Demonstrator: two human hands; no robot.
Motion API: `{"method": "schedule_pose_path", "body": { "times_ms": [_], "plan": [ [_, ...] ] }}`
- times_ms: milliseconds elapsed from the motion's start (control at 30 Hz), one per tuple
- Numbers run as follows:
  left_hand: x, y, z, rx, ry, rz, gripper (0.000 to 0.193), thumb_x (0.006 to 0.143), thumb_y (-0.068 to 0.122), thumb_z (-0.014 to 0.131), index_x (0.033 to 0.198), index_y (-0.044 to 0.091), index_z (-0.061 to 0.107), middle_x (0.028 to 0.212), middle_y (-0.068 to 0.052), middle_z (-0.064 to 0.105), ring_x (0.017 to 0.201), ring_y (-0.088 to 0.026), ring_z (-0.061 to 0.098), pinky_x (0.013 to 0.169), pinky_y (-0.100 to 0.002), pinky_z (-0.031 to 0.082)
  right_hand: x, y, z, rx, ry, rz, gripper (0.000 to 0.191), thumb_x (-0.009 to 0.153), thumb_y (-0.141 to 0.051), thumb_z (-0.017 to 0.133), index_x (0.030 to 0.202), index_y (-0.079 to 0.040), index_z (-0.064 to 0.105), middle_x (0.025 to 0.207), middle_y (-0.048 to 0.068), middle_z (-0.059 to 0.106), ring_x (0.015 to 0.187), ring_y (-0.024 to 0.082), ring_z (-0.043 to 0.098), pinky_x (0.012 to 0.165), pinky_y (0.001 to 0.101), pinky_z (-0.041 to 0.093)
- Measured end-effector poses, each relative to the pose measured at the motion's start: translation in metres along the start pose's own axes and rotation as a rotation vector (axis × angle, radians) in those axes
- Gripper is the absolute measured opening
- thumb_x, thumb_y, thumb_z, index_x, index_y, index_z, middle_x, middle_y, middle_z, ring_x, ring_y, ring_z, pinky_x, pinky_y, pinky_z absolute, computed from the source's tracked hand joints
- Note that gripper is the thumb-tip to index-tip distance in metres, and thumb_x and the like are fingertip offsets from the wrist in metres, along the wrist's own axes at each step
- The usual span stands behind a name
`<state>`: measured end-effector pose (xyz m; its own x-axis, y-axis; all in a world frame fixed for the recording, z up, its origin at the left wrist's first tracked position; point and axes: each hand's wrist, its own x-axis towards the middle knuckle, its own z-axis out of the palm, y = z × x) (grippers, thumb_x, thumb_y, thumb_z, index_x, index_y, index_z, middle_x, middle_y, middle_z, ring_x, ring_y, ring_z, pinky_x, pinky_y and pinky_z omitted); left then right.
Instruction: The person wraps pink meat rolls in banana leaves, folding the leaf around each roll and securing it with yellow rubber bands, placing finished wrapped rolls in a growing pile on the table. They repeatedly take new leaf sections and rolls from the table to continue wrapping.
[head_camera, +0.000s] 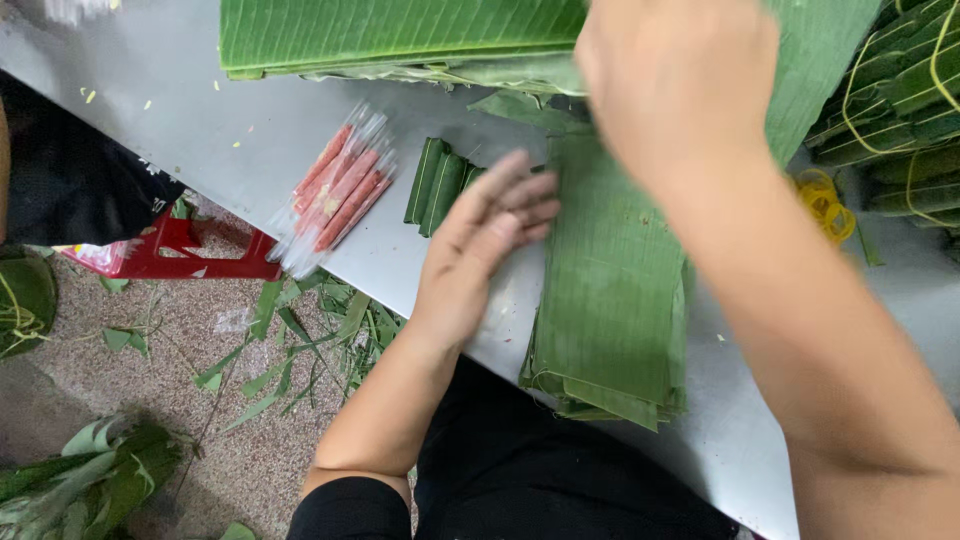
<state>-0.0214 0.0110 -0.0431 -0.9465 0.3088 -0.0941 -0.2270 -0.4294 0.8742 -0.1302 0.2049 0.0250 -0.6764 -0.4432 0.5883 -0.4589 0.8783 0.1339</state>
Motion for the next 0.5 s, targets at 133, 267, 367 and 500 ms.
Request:
{"method": "schedule_pose_path", "body": {
  "times_ms": [133,267,367,500],
  "plan": [
    [0.011,-0.002,0.001,-0.339,0.051,0.065,0.039,0.109,0.020,0.048,0.147,0.010,0.048,0.137,-0.016,0.065,0.125,-0.027,0.064,0.110,-0.042,0.049,-0.050,-0.049,-0.055,0.411,-0.288,-0.089,0.016,0.087,-0.019,0.075,0.099,-0.009,0.071,0.078,0.006,0.067,0.070,0.027,0.068,0.058,0.0416,0.052],
    [-0.008,-0.005,-0.003,-0.088,0.032,-0.098,0.035,0.113,0.019,0.050,0.135,-0.005,0.063,0.129,-0.017,0.070,0.117,-0.025,0.069,0.106,-0.043,0.055,-0.102,-0.042,-0.056,0.776,-0.172,0.140,0.034,0.087,-0.029,0.079,0.111,-0.009,0.065,0.090,0.012,0.070,0.078,0.029,0.070,0.066,0.0377,0.056],
    [-0.022,-0.014,-0.005,0.107,-0.360,-0.200,0.035,0.111,0.021,0.055,0.132,-0.005,0.066,0.128,-0.016,0.072,0.120,-0.020,0.067,0.109,-0.038,0.053,-0.128,-0.023,-0.042,1.690,-0.395,0.992,0.041,0.092,-0.020,0.066,0.133,-0.014,0.061,0.111,0.008,0.071,0.094,0.017,0.068,0.079,0.0294,0.058],
    [-0.021,-0.048,0.008,-0.058,-0.281,-0.505,0.033,0.106,0.019,0.063,0.129,-0.004,0.067,0.120,-0.014,0.073,0.108,-0.020,0.068,0.097,-0.034,0.054,-0.155,-0.025,-0.046,1.370,-0.047,0.722,0.024,0.110,-0.016,0.067,0.131,-0.006,0.061,0.122,0.014,0.066,0.117,0.023,0.066,0.100,0.0332,0.056]
  ]
}}
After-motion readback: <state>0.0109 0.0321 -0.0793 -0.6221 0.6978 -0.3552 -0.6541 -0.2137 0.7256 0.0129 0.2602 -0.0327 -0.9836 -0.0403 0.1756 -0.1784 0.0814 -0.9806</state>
